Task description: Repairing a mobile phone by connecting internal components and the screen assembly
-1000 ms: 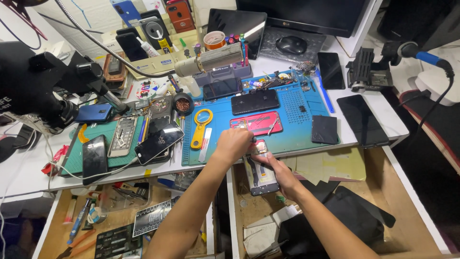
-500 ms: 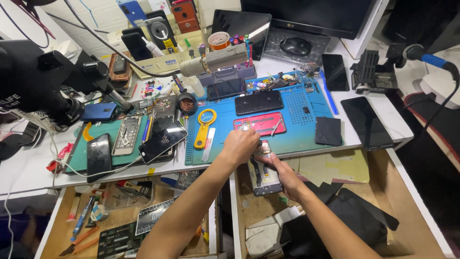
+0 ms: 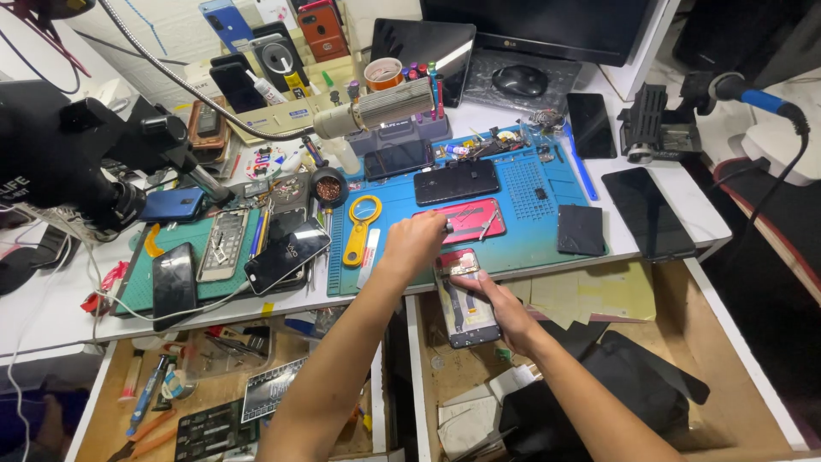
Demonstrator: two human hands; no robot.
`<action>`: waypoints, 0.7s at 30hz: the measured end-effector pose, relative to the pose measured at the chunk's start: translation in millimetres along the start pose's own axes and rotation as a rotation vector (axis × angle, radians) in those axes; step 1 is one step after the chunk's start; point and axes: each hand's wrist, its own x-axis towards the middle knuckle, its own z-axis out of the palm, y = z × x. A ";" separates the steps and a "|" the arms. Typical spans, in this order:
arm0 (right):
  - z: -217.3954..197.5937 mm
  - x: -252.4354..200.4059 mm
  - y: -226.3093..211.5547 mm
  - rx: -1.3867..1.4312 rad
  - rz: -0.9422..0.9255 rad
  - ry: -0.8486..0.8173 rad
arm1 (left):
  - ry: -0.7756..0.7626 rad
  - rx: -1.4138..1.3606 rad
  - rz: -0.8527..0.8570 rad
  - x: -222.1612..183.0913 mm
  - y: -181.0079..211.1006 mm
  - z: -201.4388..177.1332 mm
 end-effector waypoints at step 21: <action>-9.1 8.0 11.5 -0.035 -0.012 -0.021 | -0.034 -0.448 -0.463 -19.8 -4.6 -87.3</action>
